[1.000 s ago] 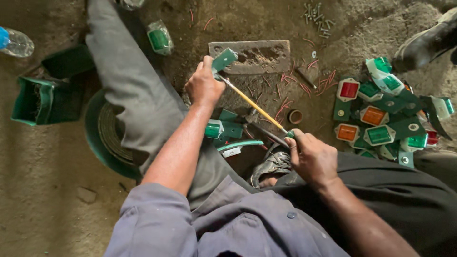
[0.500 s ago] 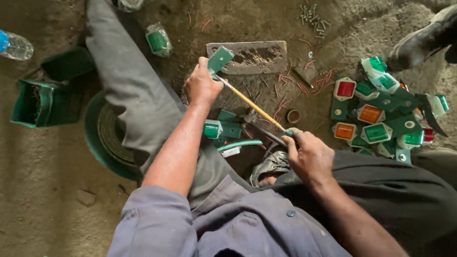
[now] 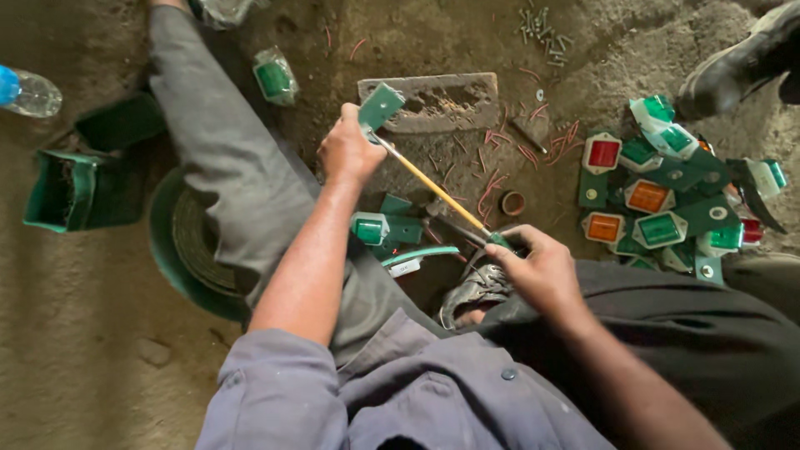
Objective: The person assembles small electrical components by placing colored plastic covers onto green metal plates, securing them with a hammer, and tightening screws with a screwdriver. Completed units are set aside on the floor.
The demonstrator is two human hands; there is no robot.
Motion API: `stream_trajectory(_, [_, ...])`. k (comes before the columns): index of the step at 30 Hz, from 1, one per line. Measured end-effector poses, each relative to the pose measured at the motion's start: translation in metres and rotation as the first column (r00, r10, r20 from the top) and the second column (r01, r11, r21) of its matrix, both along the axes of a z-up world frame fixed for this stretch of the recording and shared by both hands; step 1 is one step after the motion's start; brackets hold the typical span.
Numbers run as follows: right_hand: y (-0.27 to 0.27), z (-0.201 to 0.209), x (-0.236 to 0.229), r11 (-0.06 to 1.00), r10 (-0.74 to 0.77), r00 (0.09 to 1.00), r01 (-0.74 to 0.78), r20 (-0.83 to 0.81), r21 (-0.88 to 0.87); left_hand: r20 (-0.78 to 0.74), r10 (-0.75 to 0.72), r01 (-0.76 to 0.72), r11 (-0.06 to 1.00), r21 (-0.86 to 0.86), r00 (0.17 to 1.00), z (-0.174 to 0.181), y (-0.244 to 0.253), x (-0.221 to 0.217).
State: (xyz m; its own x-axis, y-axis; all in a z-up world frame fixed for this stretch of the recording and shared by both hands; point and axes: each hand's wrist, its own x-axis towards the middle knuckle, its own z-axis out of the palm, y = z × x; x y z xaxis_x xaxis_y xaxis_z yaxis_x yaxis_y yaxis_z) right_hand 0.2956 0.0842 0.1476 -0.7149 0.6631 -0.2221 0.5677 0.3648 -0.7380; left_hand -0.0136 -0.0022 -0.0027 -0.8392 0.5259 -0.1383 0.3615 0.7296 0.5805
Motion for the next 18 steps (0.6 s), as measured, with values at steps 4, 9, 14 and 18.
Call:
stream_trajectory(4, [-0.007, 0.014, -0.009, 0.846, 0.094, 0.967, -0.204, 0.238, 0.492, 0.073, 0.023, -0.018, 0.998, -0.061, 0.997, -0.001, -0.002, -0.005])
stream_trajectory(9, [0.005, 0.002, -0.008, 0.876, 0.138, 0.937, -0.267, 0.321, 0.402, 0.026, 0.002, -0.001, 1.000, -0.022, 1.000, -0.011, 0.000, -0.006])
stream_trajectory(14, [0.033, -0.014, -0.006, 0.576, -0.093, 0.911, 0.379, 0.403, -0.724, -0.057, -0.033, 0.032, 0.999, -0.021, 0.998, -0.012, -0.002, -0.004])
stream_trajectory(18, [0.031, -0.003, -0.005, 0.585, -0.141, 0.914, 0.387, 0.381, -0.713, -0.027, -0.018, 0.018, 1.000, -0.019, 0.999, 0.000, -0.001, -0.002])
